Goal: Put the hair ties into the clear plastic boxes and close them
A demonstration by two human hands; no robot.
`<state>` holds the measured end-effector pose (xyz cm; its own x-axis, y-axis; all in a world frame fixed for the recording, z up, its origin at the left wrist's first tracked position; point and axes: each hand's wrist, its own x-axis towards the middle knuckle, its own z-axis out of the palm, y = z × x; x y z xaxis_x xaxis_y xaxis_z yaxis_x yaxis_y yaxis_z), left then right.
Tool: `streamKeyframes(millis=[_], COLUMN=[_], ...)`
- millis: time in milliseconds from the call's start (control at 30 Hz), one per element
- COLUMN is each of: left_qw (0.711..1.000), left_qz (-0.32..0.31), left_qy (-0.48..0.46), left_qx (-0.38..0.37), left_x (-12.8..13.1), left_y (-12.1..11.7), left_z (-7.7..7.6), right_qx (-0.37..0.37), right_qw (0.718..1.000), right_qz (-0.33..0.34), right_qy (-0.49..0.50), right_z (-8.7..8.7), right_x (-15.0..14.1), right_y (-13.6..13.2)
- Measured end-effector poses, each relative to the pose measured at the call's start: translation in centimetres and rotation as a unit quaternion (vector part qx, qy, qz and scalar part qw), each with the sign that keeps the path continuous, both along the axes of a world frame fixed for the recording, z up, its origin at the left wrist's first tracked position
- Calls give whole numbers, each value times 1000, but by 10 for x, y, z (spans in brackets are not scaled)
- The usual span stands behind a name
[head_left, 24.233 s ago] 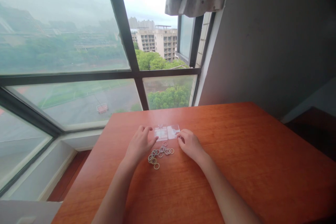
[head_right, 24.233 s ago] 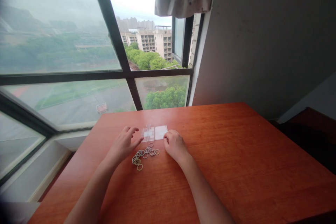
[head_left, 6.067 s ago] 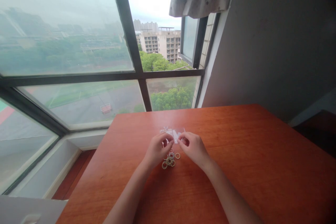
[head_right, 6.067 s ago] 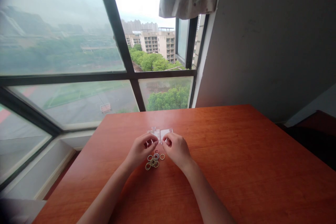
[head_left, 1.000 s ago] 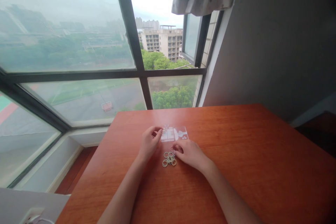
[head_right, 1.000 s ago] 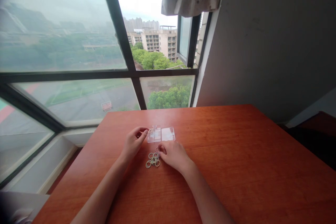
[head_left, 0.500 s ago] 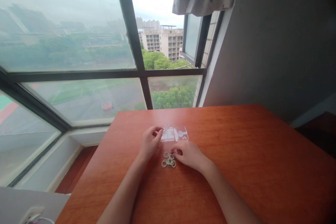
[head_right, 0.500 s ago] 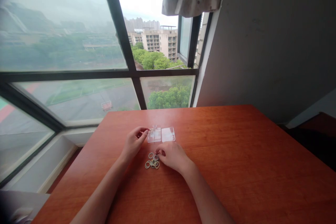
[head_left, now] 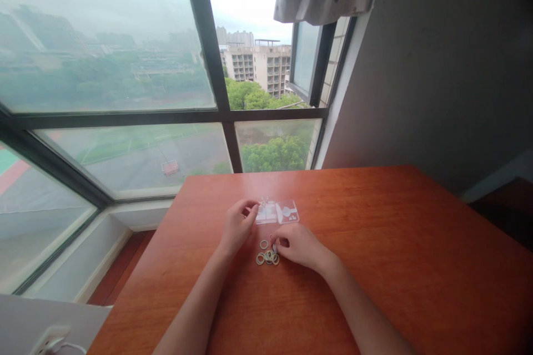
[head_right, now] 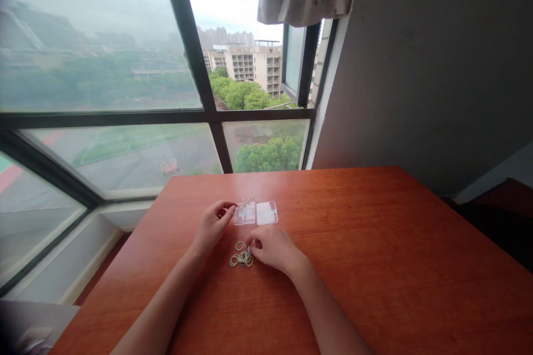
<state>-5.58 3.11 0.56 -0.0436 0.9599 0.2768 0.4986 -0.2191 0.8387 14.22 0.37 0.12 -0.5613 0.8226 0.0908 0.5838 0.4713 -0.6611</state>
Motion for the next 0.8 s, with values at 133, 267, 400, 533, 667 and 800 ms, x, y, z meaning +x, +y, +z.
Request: streamKeyframes(millis=[133,267,400,533,667,800], left_qw=[1000,1000,1000,1000,997,982], left_qz=[-1,2,1,-8,-58,-174], left_qy=[2,4,5,10,33,71], left_qx=[1,4,6,12,31,23], left_x=[0,-1,-1,0,7,15], left_y=[0,0,1,-1,-7,-14], left_z=[-1,-1,-1,1,8,12], right_qx=[-6,-7,0,12,44,75], right_qw=[1000,1000,1000,998,991,981], right_qz=[-13,-23,-25,-59,-119,-158], right_qy=[-6,-2,9,14,48,84], right_z=[-1,-2,-1,2,2,0], right_x=[0,1,4,6,6,6], right_y=[1,2,3,5,8,11])
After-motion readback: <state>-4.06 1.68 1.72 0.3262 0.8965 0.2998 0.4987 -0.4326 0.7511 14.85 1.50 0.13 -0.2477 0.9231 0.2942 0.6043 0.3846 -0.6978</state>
